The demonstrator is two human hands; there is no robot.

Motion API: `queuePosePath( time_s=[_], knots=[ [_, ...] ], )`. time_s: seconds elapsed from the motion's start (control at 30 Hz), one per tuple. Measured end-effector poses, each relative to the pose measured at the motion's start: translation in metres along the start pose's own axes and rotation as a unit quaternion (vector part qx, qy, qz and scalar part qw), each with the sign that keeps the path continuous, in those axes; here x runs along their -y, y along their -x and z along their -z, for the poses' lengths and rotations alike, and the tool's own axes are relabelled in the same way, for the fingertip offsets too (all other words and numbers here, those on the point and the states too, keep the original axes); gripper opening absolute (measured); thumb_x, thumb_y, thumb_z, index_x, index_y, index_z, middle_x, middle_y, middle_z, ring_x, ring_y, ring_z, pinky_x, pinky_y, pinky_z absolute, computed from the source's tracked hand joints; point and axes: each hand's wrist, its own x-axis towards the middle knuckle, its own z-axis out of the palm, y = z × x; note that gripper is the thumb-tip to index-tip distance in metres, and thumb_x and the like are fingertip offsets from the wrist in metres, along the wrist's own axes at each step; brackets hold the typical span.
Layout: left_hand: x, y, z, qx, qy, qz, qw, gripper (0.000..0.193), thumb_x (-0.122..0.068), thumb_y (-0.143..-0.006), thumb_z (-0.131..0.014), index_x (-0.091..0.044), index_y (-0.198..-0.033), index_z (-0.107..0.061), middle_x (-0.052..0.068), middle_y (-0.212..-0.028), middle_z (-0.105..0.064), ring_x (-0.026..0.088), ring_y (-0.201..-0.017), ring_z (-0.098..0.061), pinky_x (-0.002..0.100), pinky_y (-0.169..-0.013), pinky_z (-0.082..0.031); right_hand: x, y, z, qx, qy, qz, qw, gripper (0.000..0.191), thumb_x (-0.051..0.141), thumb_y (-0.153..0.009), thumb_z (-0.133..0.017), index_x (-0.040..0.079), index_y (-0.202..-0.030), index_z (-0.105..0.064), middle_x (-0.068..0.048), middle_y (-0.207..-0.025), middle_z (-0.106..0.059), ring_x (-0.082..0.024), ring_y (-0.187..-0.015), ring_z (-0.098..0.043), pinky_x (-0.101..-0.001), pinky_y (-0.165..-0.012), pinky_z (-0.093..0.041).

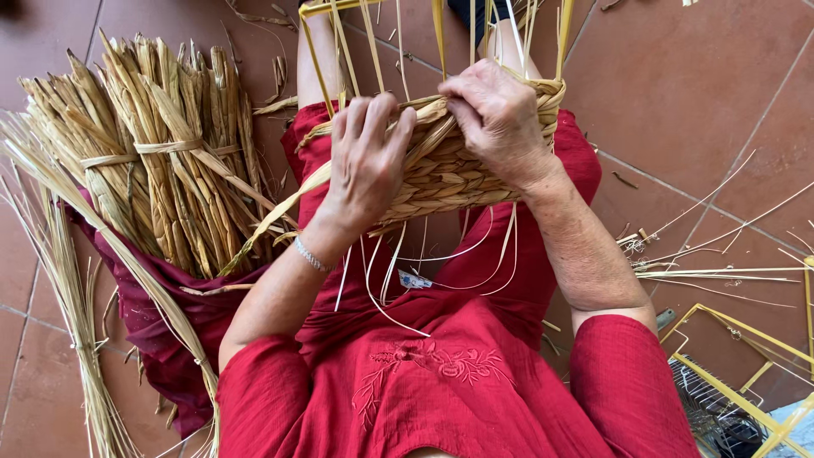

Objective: The person weaves a basket by hand using dried palm leaves, interlacing them through a metal frame. They trim excess strands with scissors and continue weaving the sides of the basket.

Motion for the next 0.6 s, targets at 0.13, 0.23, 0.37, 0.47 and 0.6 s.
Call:
queuePosePath(
  time_s=[0.13, 0.23, 0.37, 0.47, 0.6],
  knots=[
    [-0.022, 0.029, 0.013, 0.052, 0.041, 0.058, 0.996, 0.028, -0.016, -0.093, -0.075, -0.002, -0.113, -0.062, 0.012, -0.103, -0.055, 0.031, -0.097, -0.054, 0.045, -0.084, -0.045, -0.003, -0.003, -0.005, 0.011, 0.096, 0.027, 0.995, 0.022, -0.004, -0.093, -0.079, 0.003, -0.113, -0.072, -0.010, -0.104, -0.064, -0.022, -0.090, -0.068, -0.0330, -0.077, -0.059],
    [-0.028, 0.045, 0.018, 0.073, -0.049, 0.061, 0.994, 0.021, -0.008, -0.087, -0.068, -0.004, -0.107, -0.060, 0.013, -0.103, -0.057, 0.030, -0.098, -0.058, 0.044, -0.084, -0.048, -0.004, -0.006, -0.009, 0.029, 0.116, 0.087, 0.989, 0.023, -0.008, -0.096, -0.073, 0.004, -0.116, -0.071, -0.009, -0.113, -0.065, -0.021, -0.095, -0.069, -0.0306, -0.079, -0.060],
    [-0.019, 0.053, 0.033, 0.092, -0.014, 0.071, 0.993, 0.010, -0.002, -0.102, -0.065, -0.003, -0.112, -0.064, 0.008, -0.095, -0.056, 0.023, -0.085, -0.058, 0.037, -0.073, -0.048, -0.003, -0.015, -0.006, 0.095, 0.081, 0.088, 0.988, 0.025, -0.009, -0.096, -0.067, 0.004, -0.116, -0.071, -0.007, -0.106, -0.073, -0.023, -0.092, -0.070, -0.0361, -0.081, -0.059],
    [0.021, 0.028, 0.039, 0.026, -0.116, 0.056, 0.991, 0.005, -0.010, -0.105, -0.071, -0.009, -0.105, -0.066, 0.003, -0.089, -0.056, 0.020, -0.082, -0.057, 0.035, -0.068, -0.045, 0.000, -0.022, 0.008, 0.123, 0.009, 0.062, 0.990, 0.024, -0.008, -0.096, -0.064, 0.003, -0.117, -0.071, -0.010, -0.101, -0.075, -0.025, -0.091, -0.071, -0.0371, -0.083, -0.058],
    [0.043, -0.008, 0.030, -0.066, -0.188, 0.039, 0.979, 0.014, -0.024, -0.106, -0.077, -0.013, -0.107, -0.068, 0.001, -0.094, -0.057, 0.021, -0.096, -0.055, 0.037, -0.079, -0.043, 0.003, -0.028, 0.022, 0.185, -0.018, 0.048, 0.981, 0.024, 0.002, -0.090, -0.072, -0.001, -0.113, -0.072, -0.016, -0.089, -0.071, -0.032, -0.084, -0.069, -0.0401, -0.077, -0.055]
  ],
)
